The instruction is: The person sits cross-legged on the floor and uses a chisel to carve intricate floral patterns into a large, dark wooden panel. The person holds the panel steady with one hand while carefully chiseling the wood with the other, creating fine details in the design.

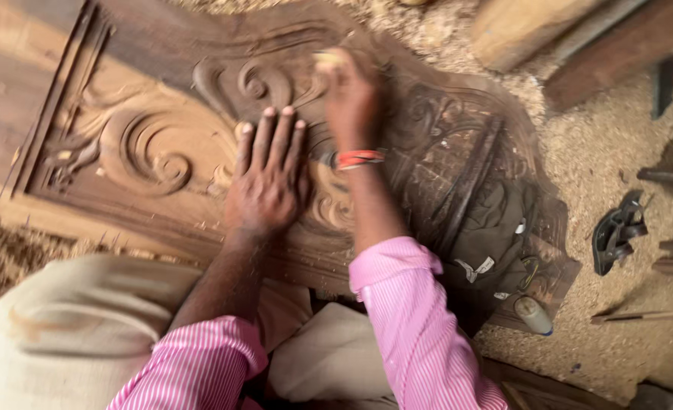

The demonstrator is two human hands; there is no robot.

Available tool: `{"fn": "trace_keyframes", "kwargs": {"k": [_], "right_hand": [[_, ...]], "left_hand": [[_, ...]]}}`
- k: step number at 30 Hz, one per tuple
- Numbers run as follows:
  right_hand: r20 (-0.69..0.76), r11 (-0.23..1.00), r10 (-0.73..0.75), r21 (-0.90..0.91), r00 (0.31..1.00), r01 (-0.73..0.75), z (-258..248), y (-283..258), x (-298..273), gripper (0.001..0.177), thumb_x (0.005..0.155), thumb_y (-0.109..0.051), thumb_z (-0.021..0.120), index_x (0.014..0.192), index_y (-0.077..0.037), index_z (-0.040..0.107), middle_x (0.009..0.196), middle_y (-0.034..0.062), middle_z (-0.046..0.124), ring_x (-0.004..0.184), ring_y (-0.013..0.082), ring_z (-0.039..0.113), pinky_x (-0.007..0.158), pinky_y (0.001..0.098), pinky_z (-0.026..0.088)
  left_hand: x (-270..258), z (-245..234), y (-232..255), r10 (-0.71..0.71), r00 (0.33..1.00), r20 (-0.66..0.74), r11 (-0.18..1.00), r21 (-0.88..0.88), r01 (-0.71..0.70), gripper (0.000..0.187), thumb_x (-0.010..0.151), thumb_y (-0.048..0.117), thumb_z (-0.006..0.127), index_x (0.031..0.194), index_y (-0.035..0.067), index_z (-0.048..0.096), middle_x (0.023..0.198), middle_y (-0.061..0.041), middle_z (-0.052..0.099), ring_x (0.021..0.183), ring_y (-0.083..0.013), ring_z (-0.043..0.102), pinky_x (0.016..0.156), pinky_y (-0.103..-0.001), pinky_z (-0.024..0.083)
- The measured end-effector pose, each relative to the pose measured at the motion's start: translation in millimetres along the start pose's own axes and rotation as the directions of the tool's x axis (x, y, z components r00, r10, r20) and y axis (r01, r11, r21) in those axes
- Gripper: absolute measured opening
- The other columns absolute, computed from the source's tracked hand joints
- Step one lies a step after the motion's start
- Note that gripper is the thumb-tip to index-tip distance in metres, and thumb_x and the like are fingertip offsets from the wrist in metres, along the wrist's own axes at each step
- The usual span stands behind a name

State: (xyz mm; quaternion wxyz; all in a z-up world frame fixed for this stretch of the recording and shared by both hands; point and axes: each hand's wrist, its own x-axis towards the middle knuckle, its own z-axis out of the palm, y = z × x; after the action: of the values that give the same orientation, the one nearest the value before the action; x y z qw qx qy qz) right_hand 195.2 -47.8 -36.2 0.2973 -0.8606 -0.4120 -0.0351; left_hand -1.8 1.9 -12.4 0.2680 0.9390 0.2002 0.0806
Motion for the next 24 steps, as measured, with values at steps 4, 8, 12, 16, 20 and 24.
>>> {"fn": "trace_keyframes", "kwargs": {"k": [4, 8, 12, 16, 20, 24], "right_hand": [[0.110, 0.989, -0.125, 0.087, 0.986, 0.116, 4, -1, 22, 0.023, 0.093, -0.008, 0.071, 0.115, -0.003, 0.070, 0.111, 0.0134, 0.073, 0.100, 0.0331, 0.072, 0.087, 0.0403, 0.057], [0.065, 0.981, -0.183, 0.081, 0.981, 0.178, -13, 12, 32, 0.017, 0.095, -0.009, 0.073, 0.112, -0.008, 0.072, 0.109, 0.0090, 0.076, 0.102, 0.0306, 0.074, 0.093, 0.0432, 0.057], [0.081, 0.976, -0.191, 0.126, 0.978, 0.180, 18, -4, 17, 0.016, 0.091, -0.007, 0.071, 0.107, -0.008, 0.071, 0.103, 0.0109, 0.074, 0.100, 0.0349, 0.072, 0.094, 0.0439, 0.055], [0.102, 0.941, -0.338, -0.001, 0.936, 0.340, 7, 5, 30, 0.020, 0.090, -0.016, 0.080, 0.109, -0.008, 0.077, 0.097, 0.0137, 0.073, 0.092, 0.0387, 0.068, 0.088, 0.0449, 0.051], [0.115, 0.964, -0.265, 0.070, 0.958, 0.258, -4, 4, 37, 0.010, 0.094, -0.012, 0.077, 0.104, -0.008, 0.075, 0.096, 0.0090, 0.077, 0.091, 0.0278, 0.074, 0.099, 0.0468, 0.050], [0.120, 0.920, -0.385, 0.124, 0.915, 0.371, 6, -20, 38, 0.011, 0.091, -0.011, 0.077, 0.101, -0.009, 0.077, 0.098, 0.0079, 0.078, 0.094, 0.0294, 0.072, 0.094, 0.0423, 0.051]], "left_hand": [[-1, 1, -1, -0.025, 1.000, -0.005, 0.999, -0.023, 0.025, 0.063, 0.102, 0.030, 0.047, 0.158, 0.002, 0.042, 0.167, -0.017, 0.034, 0.156, -0.0343, 0.028, 0.128, -0.052, 0.018], [0, 3, -4, -0.014, 0.998, -0.064, 1.000, 0.002, 0.014, 0.062, 0.102, 0.030, 0.049, 0.157, 0.001, 0.043, 0.166, -0.018, 0.035, 0.155, -0.0344, 0.029, 0.127, -0.052, 0.019], [-5, -1, 0, 0.019, 0.998, -0.065, 1.000, -0.022, -0.020, 0.062, 0.104, 0.030, 0.050, 0.157, -0.001, 0.044, 0.167, -0.019, 0.034, 0.156, -0.0356, 0.029, 0.128, -0.053, 0.019], [-2, 2, -3, -0.007, 0.997, -0.083, 0.998, -0.066, 0.002, 0.061, 0.103, 0.028, 0.050, 0.157, 0.001, 0.045, 0.167, -0.017, 0.035, 0.155, -0.0351, 0.030, 0.128, -0.053, 0.021], [-6, 5, -4, -0.016, 0.997, -0.074, 0.998, -0.057, 0.012, 0.062, 0.103, 0.029, 0.051, 0.158, 0.000, 0.044, 0.167, -0.018, 0.035, 0.155, -0.0352, 0.030, 0.127, -0.052, 0.020], [1, 2, -1, -0.001, 1.000, -0.027, 1.000, -0.014, 0.001, 0.061, 0.105, 0.031, 0.050, 0.159, 0.003, 0.040, 0.168, -0.017, 0.031, 0.158, -0.0340, 0.026, 0.129, -0.051, 0.017]]}}
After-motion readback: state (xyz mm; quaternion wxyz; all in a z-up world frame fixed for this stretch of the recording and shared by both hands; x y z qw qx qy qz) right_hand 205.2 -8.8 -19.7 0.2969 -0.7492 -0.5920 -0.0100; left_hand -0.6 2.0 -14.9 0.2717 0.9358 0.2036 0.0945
